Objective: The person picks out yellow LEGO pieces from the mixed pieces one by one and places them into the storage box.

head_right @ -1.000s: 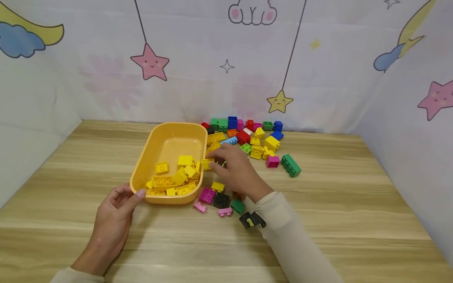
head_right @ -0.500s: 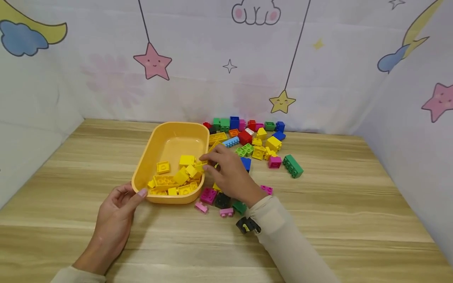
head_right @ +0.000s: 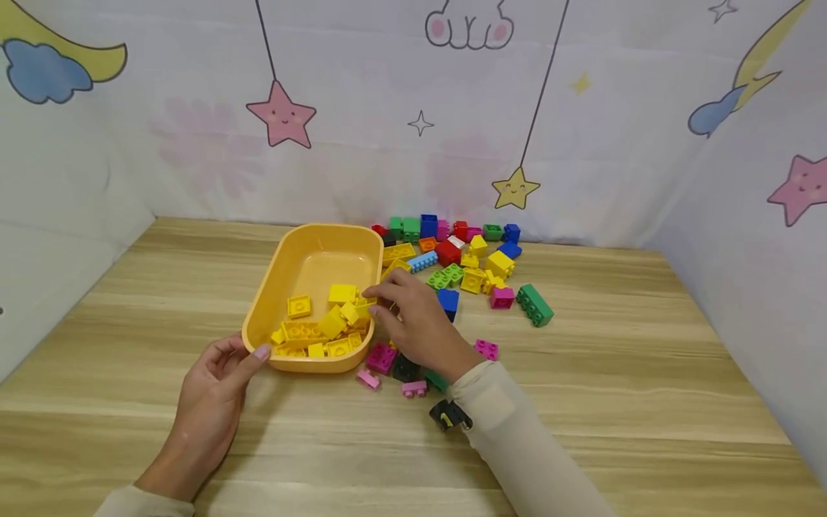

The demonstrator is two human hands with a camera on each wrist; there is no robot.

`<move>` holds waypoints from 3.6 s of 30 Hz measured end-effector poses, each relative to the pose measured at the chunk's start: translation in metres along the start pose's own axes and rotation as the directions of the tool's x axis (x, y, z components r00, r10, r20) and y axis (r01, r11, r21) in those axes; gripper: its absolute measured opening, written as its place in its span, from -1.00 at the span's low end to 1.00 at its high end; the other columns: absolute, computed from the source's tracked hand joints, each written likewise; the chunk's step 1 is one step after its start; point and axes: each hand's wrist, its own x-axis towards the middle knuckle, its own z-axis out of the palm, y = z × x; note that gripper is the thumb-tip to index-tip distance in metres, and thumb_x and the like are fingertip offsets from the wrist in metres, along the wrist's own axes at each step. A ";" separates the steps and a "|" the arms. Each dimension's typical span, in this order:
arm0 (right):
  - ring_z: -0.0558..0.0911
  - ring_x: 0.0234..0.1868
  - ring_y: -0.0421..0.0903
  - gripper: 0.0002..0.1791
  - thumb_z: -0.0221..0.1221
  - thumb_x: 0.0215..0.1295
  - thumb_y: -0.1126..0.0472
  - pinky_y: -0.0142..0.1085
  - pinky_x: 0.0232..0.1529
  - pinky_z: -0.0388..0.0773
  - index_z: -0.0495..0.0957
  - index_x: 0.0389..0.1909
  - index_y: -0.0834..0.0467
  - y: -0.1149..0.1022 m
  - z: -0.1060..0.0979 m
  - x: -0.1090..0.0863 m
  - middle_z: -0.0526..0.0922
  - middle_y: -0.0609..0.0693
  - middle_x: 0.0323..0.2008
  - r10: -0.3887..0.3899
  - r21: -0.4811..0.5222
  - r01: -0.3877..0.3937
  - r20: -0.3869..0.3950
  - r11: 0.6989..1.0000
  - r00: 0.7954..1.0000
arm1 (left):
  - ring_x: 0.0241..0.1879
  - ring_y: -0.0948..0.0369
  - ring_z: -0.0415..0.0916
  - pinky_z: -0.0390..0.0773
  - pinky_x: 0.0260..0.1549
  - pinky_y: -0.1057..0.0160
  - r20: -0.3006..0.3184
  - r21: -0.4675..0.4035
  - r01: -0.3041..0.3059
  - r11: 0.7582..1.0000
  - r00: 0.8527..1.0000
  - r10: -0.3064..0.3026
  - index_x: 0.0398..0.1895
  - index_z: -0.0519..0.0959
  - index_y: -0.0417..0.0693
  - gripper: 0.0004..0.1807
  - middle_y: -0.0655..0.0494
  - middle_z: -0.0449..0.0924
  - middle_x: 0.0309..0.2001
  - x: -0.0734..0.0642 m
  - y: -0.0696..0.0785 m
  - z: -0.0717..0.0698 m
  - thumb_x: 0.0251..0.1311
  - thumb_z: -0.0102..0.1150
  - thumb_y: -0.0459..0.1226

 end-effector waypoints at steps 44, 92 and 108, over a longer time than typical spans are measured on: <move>0.48 -0.22 -0.15 -0.74 0.27 0.39 0.26 -0.26 -0.23 0.65 0.62 0.06 0.17 0.000 0.010 0.000 0.49 -0.03 -0.17 -0.054 0.011 0.054 0.021 0.999 0.998 | 0.32 0.15 0.27 0.35 0.24 0.37 -0.002 0.002 0.002 1.000 1.000 -0.002 0.02 0.26 -0.27 -0.54 -0.10 0.28 0.30 0.000 0.000 0.001 0.29 0.35 -0.31; 0.48 -0.31 -0.14 -0.70 0.25 0.33 0.34 -0.32 -0.34 0.60 0.65 0.06 0.16 -0.002 0.007 -0.002 0.52 -0.09 -0.21 0.070 0.023 -0.070 -0.021 0.997 0.997 | 0.32 0.15 0.27 0.36 0.24 0.37 -0.003 -0.002 -0.001 1.000 1.000 0.001 0.00 0.26 -0.26 -0.54 -0.08 0.26 0.31 0.000 -0.001 0.001 0.29 0.35 -0.31; 0.50 -0.31 -0.20 -0.71 0.31 0.29 0.40 -0.36 -0.27 0.64 0.66 0.01 0.14 -0.007 0.013 -0.002 0.50 -0.13 -0.22 0.047 0.031 -0.046 -0.057 0.998 0.997 | 0.34 0.14 0.25 0.34 0.26 0.35 0.009 -0.008 -0.001 1.000 1.000 0.001 0.01 0.25 -0.26 -0.54 -0.11 0.26 0.32 -0.001 0.000 0.000 0.29 0.35 -0.31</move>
